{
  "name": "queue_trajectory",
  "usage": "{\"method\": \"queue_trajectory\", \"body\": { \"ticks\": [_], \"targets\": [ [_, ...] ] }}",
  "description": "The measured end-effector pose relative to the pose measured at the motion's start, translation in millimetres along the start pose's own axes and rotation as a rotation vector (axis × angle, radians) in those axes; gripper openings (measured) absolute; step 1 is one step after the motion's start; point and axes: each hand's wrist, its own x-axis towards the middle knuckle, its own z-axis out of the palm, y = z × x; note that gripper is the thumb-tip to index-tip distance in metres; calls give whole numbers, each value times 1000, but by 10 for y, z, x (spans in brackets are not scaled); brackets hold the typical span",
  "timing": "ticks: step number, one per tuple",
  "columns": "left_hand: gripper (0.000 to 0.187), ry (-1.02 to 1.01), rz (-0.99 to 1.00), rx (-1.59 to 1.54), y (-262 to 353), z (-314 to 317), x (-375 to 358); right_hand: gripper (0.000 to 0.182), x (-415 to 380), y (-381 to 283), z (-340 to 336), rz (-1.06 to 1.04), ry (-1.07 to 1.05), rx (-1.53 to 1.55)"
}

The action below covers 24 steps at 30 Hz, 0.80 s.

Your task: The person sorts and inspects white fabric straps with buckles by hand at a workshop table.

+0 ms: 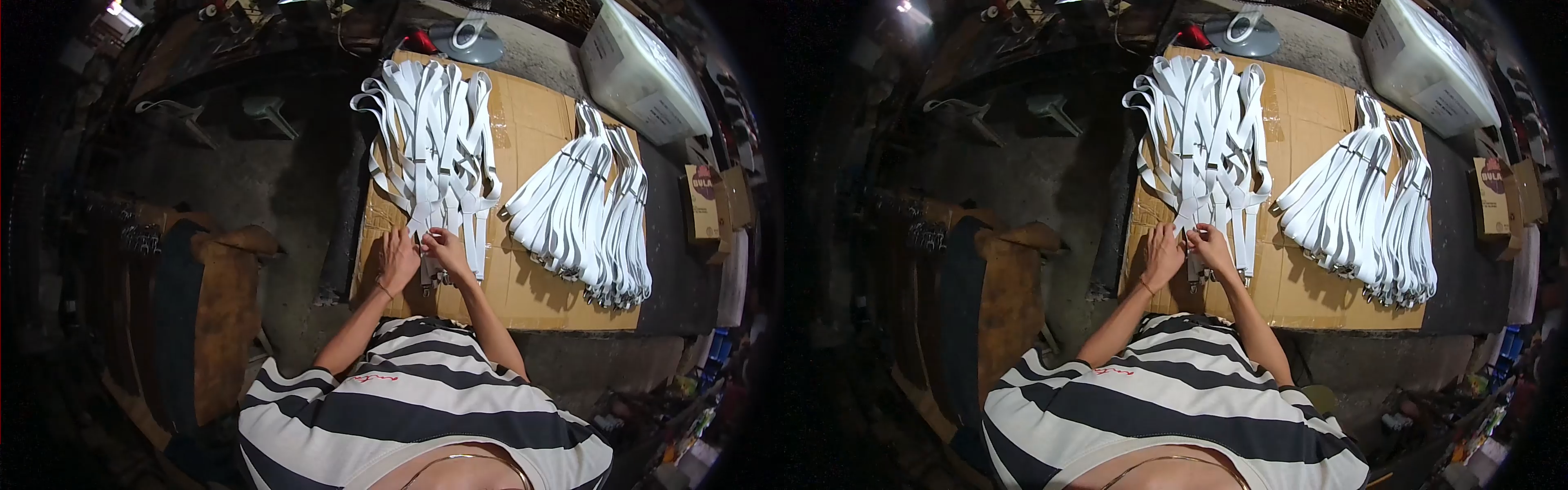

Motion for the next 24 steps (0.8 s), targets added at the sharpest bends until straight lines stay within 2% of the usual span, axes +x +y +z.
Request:
{"method": "queue_trajectory", "body": {
  "ticks": [2,4,6,7,8,10,11,13,17,23,24],
  "targets": [
    [25,175,-11,111,87,-36,-31,44,95,31,25,-53,63,-150],
    [27,123,-56,97,-16,73,-13,42,154,-14,83,-100,130,-165],
    [27,-72,-191,-66,-60,102,45,43,194,-152,133,-83,185,-447],
    [27,-154,-266,-131,-19,46,74,43,269,-93,162,-134,261,-490],
    [27,-151,-263,-132,-68,59,99,43,311,-88,186,-139,263,-490],
    [25,-200,-350,-417,-85,34,136,42,341,-86,215,-123,359,-503],
    [24,-297,-419,-490,-107,21,157,42,352,-77,216,-122,366,-504],
    [24,-361,-402,-483,-49,-41,169,41,356,-66,206,-180,384,-578],
    [26,-536,-391,-511,72,-121,109,42,285,-82,164,-107,377,-520],
    [29,-549,-308,-282,-89,46,4,40,118,-116,20,-187,335,-776],
    [29,-552,-311,-282,-75,-2,14,38,43,-227,39,-210,398,-779]
  ]
}}
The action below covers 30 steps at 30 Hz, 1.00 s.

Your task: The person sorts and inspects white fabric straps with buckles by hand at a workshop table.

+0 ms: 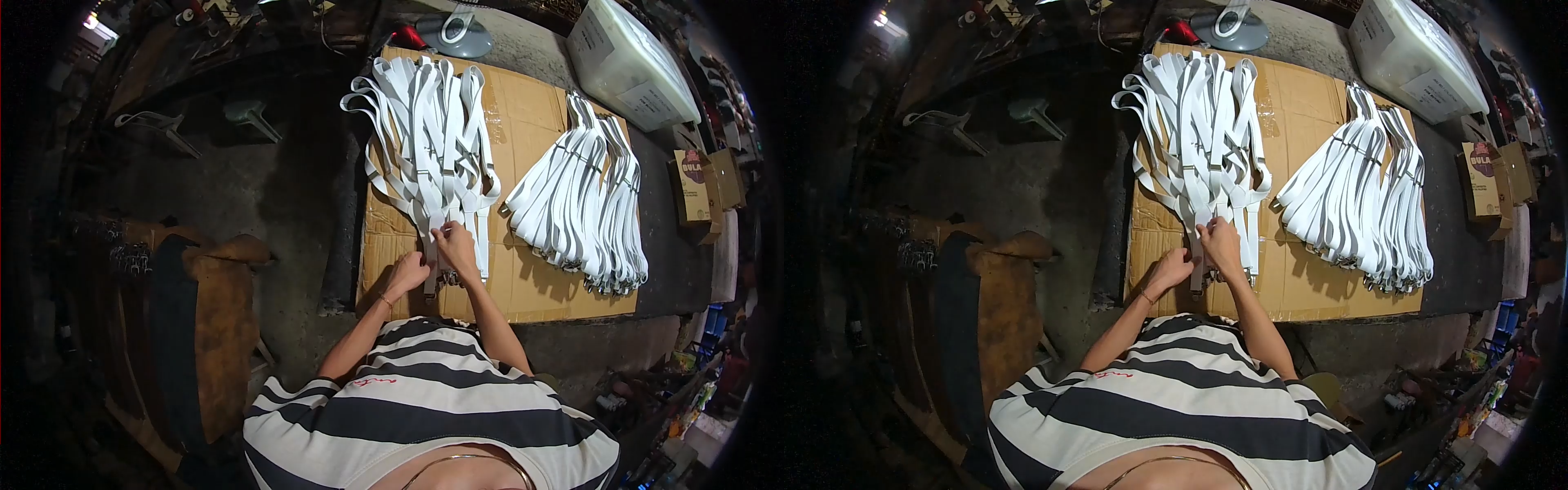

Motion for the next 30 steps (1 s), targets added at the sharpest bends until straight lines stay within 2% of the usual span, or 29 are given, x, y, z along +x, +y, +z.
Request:
{"method": "queue_trajectory", "body": {
  "ticks": [2,3,4,6,8,11,13,14,16,17,18,20,22,24,26,28,29,30],
  "targets": [
    [29,161,21,43,101,-129,-33,36,-5,-91,-107,5,62,-7],
    [26,259,79,-46,23,-127,71,34,43,-102,-153,-30,111,14],
    [26,255,76,-43,7,-149,186,33,109,-91,-177,-66,161,34],
    [24,443,173,-275,20,-242,462,30,310,-84,-184,-64,170,21],
    [23,610,274,-270,152,-358,773,30,562,-119,-202,-157,287,57],
    [24,676,282,-135,407,-504,1133,34,950,-165,-180,-223,360,-53],
    [28,959,406,183,433,-478,1394,36,1051,-217,-172,-201,347,-123],
    [28,957,407,181,418,-482,1528,38,1098,-255,-168,-182,334,-192],
    [26,666,193,-59,458,-512,1599,37,1090,-340,-216,-137,301,-226],
    [23,588,160,-294,466,-492,1615,36,1100,-335,-211,-153,301,-199],
    [23,581,152,-292,444,-487,1614,36,1111,-327,-206,-169,301,-170],
    [22,475,194,-586,390,-524,1623,36,1138,-307,-226,-121,271,-94],
    [19,519,245,-580,385,-550,1579,36,1162,-248,-241,-68,237,-19],
    [16,419,257,-792,401,-584,1519,36,1182,-153,-268,40,190,376],
    [17,364,179,-837,449,-611,1435,25,1200,-7,-256,153,68,741],
    [13,185,111,-1061,529,-635,1392,22,1120,-87,-358,196,66,928],
    [9,11,126,-1164,525,-690,1337,22,1107,-70,-376,202,69,926],
    [9,5,121,-1164,536,-686,1322,21,1094,-38,-394,259,-1,1068]
  ]
}}
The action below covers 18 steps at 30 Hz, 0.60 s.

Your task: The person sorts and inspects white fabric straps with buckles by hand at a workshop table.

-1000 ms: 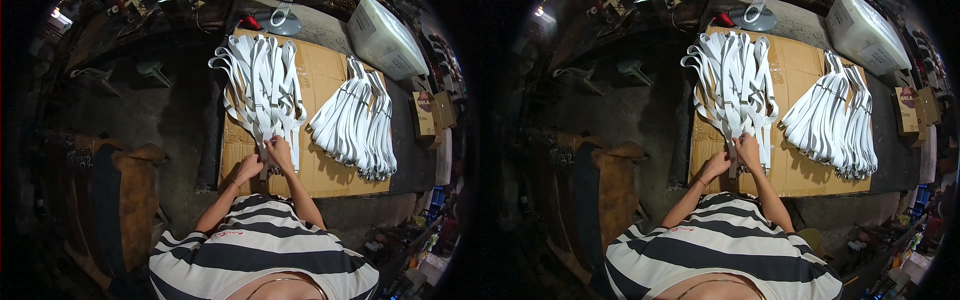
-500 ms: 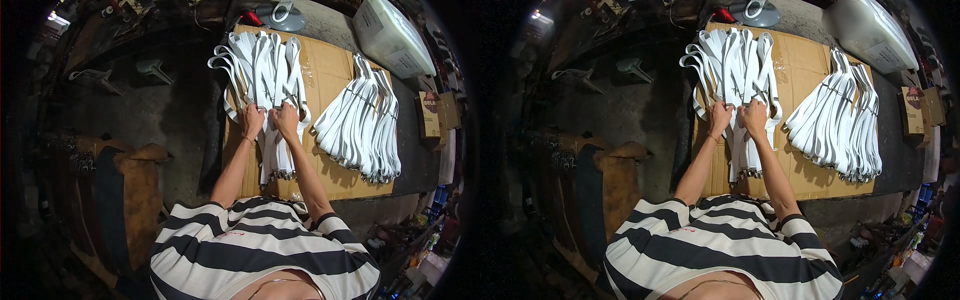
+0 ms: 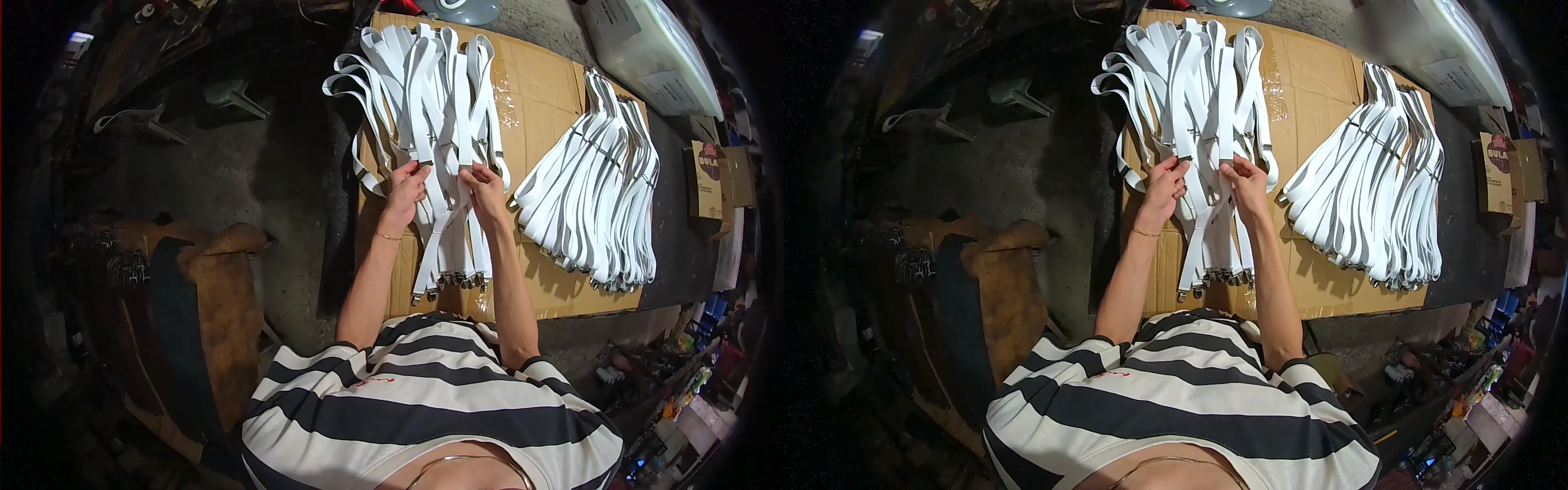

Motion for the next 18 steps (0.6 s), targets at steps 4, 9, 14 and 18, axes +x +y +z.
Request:
{"method": "queue_trajectory", "body": {
  "ticks": [4,9,14,18],
  "targets": [
    [8,-39,-44,-105,16,47,-19,13,-25,-39,-125,166,-174,209],
    [10,-113,-64,-116,23,-29,-31,12,-116,-105,-34,183,-160,324],
    [13,-218,-95,-198,-1,-79,-37,14,-87,-1,-52,147,-204,334],
    [16,-210,-115,-300,-61,-91,-33,18,-135,-23,-2,138,-260,331]
  ]
}}
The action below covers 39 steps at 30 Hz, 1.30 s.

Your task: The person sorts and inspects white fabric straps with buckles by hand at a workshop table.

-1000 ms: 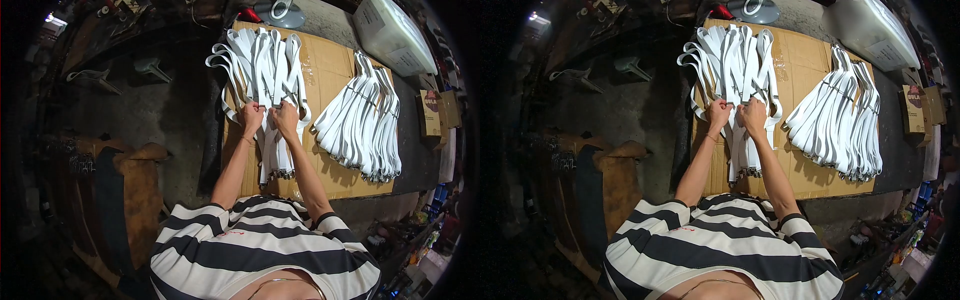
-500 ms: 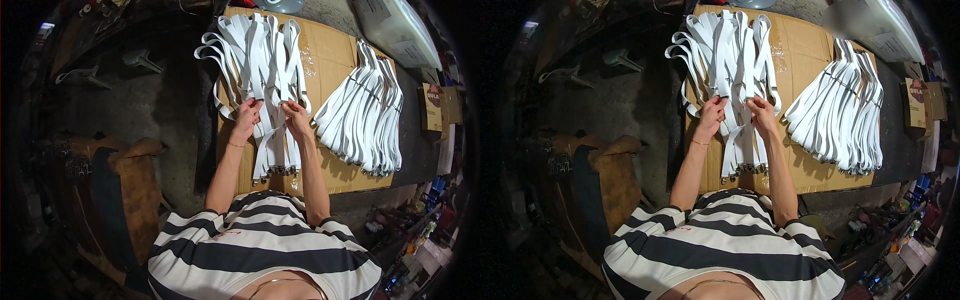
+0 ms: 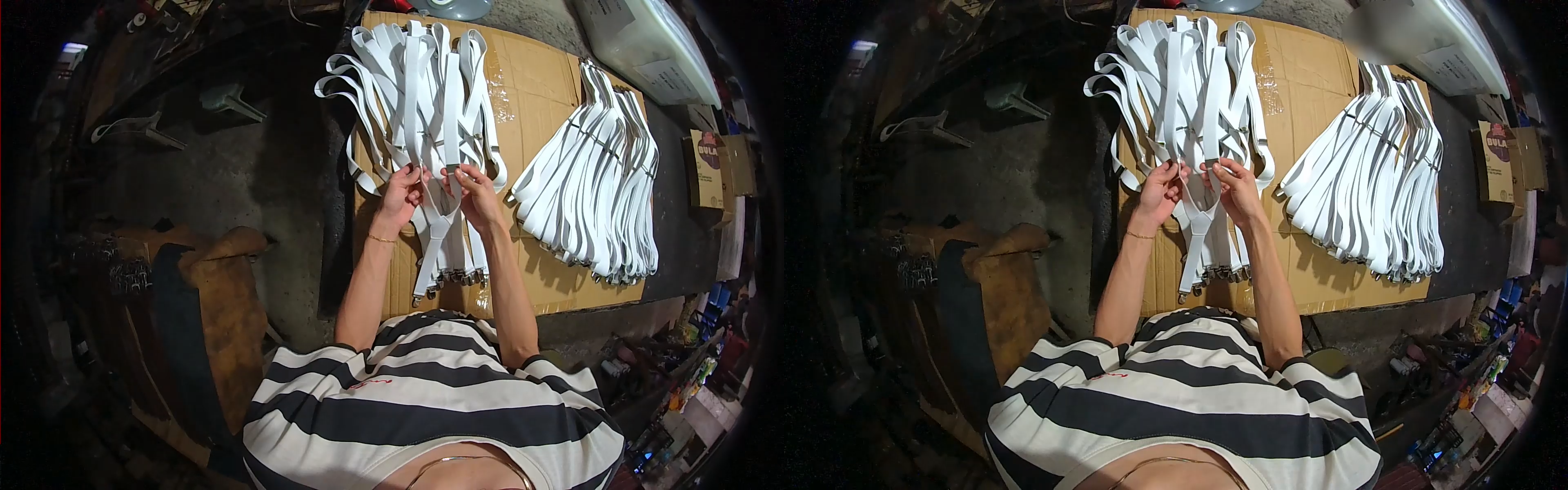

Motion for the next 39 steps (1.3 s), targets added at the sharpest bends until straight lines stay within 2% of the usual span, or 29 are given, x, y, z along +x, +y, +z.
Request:
{"method": "queue_trajectory", "body": {
  "ticks": [9,15,21,27,35,39],
  "targets": [
    [23,-53,-15,-204,1,-36,-6,24,39,177,-97,47,-108,128],
    [30,26,-59,-172,18,-42,-16,22,-21,134,29,52,3,105],
    [24,61,21,-93,20,19,-40,22,-20,139,0,55,-48,124],
    [17,-34,-5,-159,-1,-60,-33,21,25,240,-83,38,12,80],
    [10,40,12,71,41,-27,-103,21,22,300,-107,19,55,51],
    [10,79,44,158,54,26,-134,18,-56,178,-1,66,-2,89]
  ]
}}
